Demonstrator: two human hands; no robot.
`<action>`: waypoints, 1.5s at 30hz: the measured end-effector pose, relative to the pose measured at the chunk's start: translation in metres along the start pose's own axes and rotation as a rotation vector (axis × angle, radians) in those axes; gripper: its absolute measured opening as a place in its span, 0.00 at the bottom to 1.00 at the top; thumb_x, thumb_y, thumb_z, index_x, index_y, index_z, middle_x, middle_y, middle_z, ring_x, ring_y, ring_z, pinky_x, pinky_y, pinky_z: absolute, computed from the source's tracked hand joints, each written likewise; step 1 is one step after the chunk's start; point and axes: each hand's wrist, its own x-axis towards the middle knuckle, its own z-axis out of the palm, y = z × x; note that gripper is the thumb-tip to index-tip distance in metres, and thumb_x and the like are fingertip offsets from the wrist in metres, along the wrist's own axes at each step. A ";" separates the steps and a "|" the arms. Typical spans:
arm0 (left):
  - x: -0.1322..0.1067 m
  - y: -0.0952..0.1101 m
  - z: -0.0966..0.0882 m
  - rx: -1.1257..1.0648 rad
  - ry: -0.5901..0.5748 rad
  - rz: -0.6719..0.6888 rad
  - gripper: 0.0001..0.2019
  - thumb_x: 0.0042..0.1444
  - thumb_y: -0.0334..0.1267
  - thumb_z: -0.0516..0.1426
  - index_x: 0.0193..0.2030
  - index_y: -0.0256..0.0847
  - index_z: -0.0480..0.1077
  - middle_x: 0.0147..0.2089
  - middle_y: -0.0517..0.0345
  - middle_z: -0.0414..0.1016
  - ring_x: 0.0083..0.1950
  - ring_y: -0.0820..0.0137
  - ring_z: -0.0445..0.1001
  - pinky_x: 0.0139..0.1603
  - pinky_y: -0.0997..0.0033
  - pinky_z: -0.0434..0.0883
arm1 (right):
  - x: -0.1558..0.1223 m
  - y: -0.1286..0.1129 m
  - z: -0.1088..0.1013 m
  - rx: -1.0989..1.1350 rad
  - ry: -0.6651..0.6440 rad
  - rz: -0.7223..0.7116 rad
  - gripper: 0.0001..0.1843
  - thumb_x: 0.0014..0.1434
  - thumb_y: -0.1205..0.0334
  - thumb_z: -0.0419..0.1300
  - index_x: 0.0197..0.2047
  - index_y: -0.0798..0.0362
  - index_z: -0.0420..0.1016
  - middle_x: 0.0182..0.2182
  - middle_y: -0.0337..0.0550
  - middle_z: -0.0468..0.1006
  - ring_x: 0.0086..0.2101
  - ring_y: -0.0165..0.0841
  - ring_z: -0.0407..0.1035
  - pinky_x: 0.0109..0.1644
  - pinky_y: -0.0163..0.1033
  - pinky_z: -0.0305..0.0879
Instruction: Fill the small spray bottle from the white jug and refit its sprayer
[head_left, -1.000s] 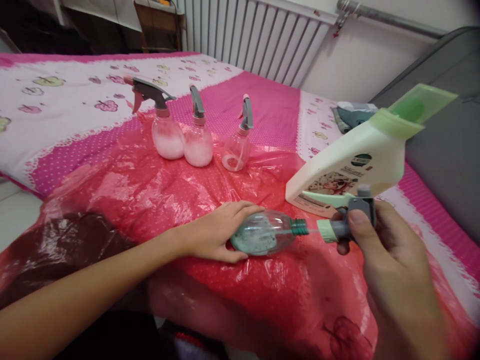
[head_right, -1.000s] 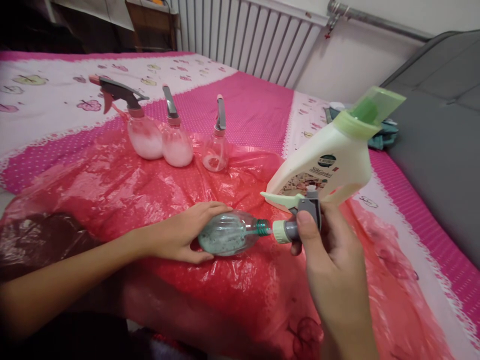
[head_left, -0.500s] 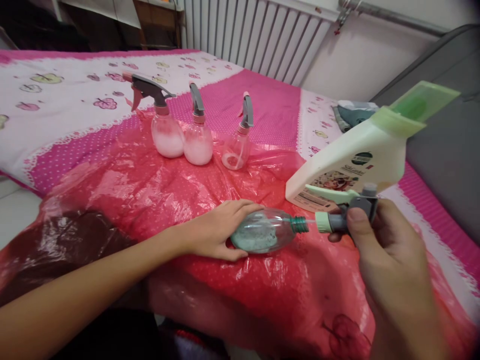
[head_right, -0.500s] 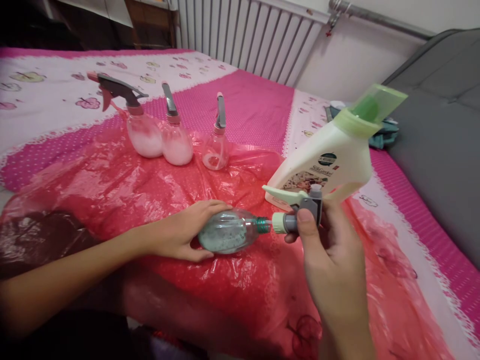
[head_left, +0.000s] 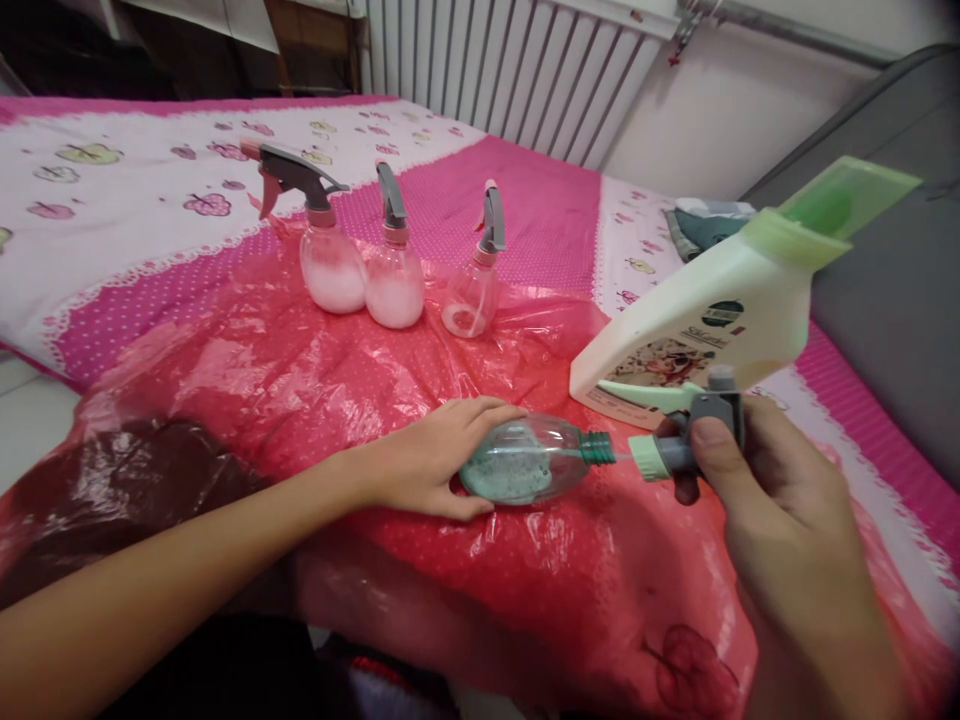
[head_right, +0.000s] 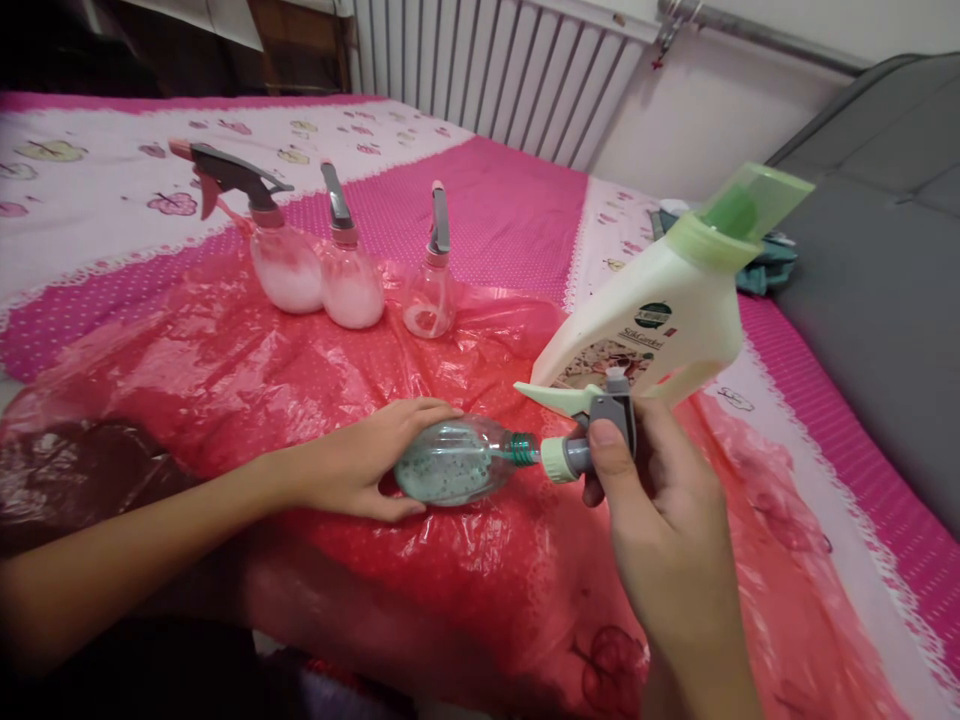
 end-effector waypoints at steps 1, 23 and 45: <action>0.000 0.000 0.000 0.001 -0.002 -0.001 0.44 0.54 0.44 0.66 0.74 0.43 0.50 0.70 0.36 0.62 0.69 0.46 0.66 0.69 0.39 0.65 | 0.000 0.000 0.000 -0.002 -0.004 0.001 0.15 0.66 0.43 0.61 0.38 0.46 0.74 0.27 0.33 0.71 0.27 0.29 0.64 0.32 0.38 0.62; -0.001 -0.003 0.002 0.009 0.001 0.007 0.44 0.55 0.46 0.65 0.74 0.42 0.49 0.70 0.34 0.62 0.70 0.45 0.65 0.70 0.38 0.64 | 0.003 0.004 0.012 -0.018 0.024 0.007 0.18 0.64 0.41 0.62 0.41 0.48 0.76 0.22 0.32 0.67 0.23 0.29 0.60 0.26 0.37 0.54; 0.000 -0.003 0.002 -0.007 0.008 -0.010 0.45 0.54 0.45 0.66 0.74 0.42 0.50 0.71 0.35 0.62 0.70 0.45 0.65 0.69 0.39 0.65 | 0.004 0.008 0.016 -0.022 -0.009 -0.017 0.20 0.64 0.40 0.61 0.47 0.48 0.78 0.25 0.35 0.69 0.26 0.31 0.62 0.29 0.37 0.57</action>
